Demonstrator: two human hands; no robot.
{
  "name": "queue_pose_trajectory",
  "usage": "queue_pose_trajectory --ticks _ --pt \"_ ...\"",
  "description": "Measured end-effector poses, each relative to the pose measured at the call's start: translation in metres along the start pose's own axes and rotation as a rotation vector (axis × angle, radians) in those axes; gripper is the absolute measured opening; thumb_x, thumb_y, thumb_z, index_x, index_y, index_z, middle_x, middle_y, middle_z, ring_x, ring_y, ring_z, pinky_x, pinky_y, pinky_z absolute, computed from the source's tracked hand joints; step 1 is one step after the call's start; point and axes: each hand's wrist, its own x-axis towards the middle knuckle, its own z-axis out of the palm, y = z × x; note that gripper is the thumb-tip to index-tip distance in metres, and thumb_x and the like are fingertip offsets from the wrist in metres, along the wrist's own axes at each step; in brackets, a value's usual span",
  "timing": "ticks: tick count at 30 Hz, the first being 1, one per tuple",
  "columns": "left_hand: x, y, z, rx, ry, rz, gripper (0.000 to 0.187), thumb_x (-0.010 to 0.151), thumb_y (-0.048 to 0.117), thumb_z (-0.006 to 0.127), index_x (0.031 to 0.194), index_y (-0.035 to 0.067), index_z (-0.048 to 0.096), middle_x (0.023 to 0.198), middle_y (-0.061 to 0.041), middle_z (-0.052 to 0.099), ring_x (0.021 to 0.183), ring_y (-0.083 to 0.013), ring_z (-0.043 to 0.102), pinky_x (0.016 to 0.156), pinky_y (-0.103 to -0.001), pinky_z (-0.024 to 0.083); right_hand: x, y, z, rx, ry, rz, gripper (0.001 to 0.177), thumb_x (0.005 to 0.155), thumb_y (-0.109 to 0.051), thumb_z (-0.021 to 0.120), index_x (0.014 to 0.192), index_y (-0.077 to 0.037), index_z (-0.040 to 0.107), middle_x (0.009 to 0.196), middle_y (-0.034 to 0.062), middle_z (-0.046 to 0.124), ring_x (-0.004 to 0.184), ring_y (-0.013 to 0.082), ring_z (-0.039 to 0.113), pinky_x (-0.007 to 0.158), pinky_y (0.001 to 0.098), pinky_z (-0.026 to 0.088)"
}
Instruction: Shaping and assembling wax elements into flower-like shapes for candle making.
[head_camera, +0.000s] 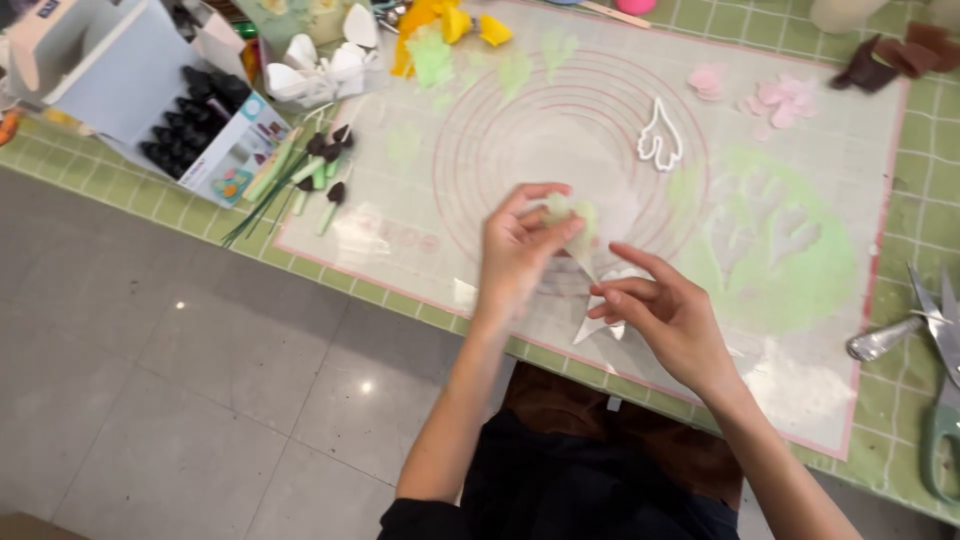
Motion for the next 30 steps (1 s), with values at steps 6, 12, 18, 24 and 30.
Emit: queue_pose_trajectory --ticks 6,12,18,24,30 --pt "0.062 0.069 -0.109 0.436 0.166 0.102 0.061 0.078 -0.013 0.074 0.132 0.008 0.057 0.104 -0.005 0.070 0.083 -0.0124 0.072 0.064 -0.029 0.062 -0.026 -0.035 -0.012 -0.763 0.182 -0.062 0.054 0.083 -0.019 0.078 0.134 -0.008 0.064 0.122 0.0084 0.074 0.109 0.0226 0.071 0.086 0.0372 0.056" --pt "0.127 0.103 -0.178 0.651 0.004 -0.025 0.061 0.080 -0.012 0.068 0.135 0.011 0.052 0.102 -0.002 0.071 0.076 -0.0110 0.073 0.058 -0.026 0.057 -0.044 -0.022 -0.024 -1.067 0.115 -0.237 0.069 0.074 -0.022 0.080 0.136 -0.003 0.058 0.137 0.0172 0.061 0.126 0.0355 0.053 0.099 0.0438 0.047" --pt "0.162 0.081 -0.179 0.859 -0.174 -0.065 0.062 0.082 -0.013 0.071 0.137 0.011 0.055 0.086 -0.001 0.048 0.066 -0.0069 0.056 0.051 -0.028 0.056 -0.039 -0.020 -0.019 -1.060 0.157 -0.141 0.066 0.076 -0.022 0.079 0.137 -0.006 0.059 0.129 0.0112 0.067 0.120 0.0325 0.058 0.097 0.0429 0.049" --pt "0.155 0.085 -0.150 1.005 -0.205 -0.075 0.061 0.078 -0.013 0.069 0.132 0.013 0.058 0.109 -0.001 0.069 0.061 -0.0067 0.052 0.048 -0.027 0.050 -0.040 -0.025 -0.013 -1.028 0.252 -0.001 0.064 0.074 -0.026 0.082 0.134 -0.010 0.065 0.115 0.0090 0.073 0.092 0.0267 0.062 0.078 0.0391 0.055" --pt "0.162 0.067 -0.163 1.400 -0.259 0.330 0.065 0.070 -0.006 0.080 0.129 0.014 0.061 0.124 -0.009 0.064 0.108 -0.0294 0.064 0.085 -0.042 0.053 -0.040 -0.022 -0.005 -1.027 0.336 -0.018 0.061 0.077 -0.031 0.081 0.131 -0.007 0.066 0.102 0.0084 0.072 0.084 0.0259 0.062 0.073 0.0394 0.053"
